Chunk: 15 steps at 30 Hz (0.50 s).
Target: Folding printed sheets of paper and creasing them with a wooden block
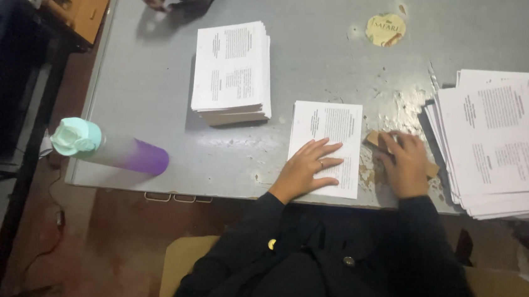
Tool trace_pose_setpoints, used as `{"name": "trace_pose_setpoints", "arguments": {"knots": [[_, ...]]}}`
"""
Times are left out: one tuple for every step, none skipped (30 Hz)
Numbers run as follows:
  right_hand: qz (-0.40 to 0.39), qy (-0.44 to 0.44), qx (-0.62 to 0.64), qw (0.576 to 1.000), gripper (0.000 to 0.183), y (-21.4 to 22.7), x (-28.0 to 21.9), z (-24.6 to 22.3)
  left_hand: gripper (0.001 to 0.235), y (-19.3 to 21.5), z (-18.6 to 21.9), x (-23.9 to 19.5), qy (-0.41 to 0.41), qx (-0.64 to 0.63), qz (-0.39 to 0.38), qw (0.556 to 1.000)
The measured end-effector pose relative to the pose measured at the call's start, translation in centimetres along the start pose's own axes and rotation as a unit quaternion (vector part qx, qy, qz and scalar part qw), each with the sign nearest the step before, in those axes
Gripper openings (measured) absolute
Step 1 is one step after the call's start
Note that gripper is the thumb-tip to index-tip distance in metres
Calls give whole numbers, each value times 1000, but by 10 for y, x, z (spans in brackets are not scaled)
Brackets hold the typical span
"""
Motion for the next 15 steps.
{"name": "trace_pose_setpoints", "arguments": {"knots": [[-20, 9, -31, 999, 46, -19, 6, 14, 56, -3, -5, 0, -15, 18, 19, 1000], [-19, 12, -31, 999, 46, -20, 5, 16, 56, -3, -3, 1, -15, 19, 21, 999], [-29, 20, -16, 999, 40, -23, 5, 16, 61, -2, -3, 2, -6, 10, 26, 1000], [-40, 27, 0, 999, 36, -28, 4, 16, 67, -1, -3, 2, 3, 1, 30, 1000], [-44, 28, 2, 999, 36, -19, 7, 2, 67, 1, -3, 5, 8, 0, 30, 1000], [-82, 40, 30, 995, 35, -13, 9, -12, 74, 2, -4, 7, 13, -9, 26, 1000], [-123, 50, 61, 989, 34, -5, 5, -28, 81, 2, -2, 3, 23, -19, 20, 999], [-133, 48, 66, 988, 34, -2, -3, -32, 81, 2, -3, 3, 33, -21, 17, 999], [-144, 61, 57, 986, 35, 3, -13, -38, 82, 2, -3, 4, 30, -18, 17, 999], [-156, 75, 48, 984, 37, 10, -22, -44, 83, 3, -3, 5, 27, -16, 17, 999], [-156, 71, 47, 984, 37, 21, -36, -49, 83, 1, -4, 3, 26, -17, 14, 999], [-159, 81, 73, 981, 37, 33, -49, -56, 83, 0, -5, 1, 31, -21, 12, 999], [-155, 95, 94, 979, 38, 42, -56, -59, 84, -1, -9, 6, 28, -22, 15, 999], [-149, 95, 91, 980, 38, 57, -57, -66, 84, 3, -5, 8, 20, -20, 15, 999], [-173, 98, 127, 972, 39, 70, -57, -73, 83, 6, -2, 9, 32, -20, 2, 999]]}}
Point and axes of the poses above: each hand's wrist, its own x-axis towards the middle knuckle, its own y-axis out of the back of the hand, z = x × y, the point moved 2 cm from there along x, towards the middle knuckle, and after that the axes turned 10 degrees about z, right-handed, at the moved point
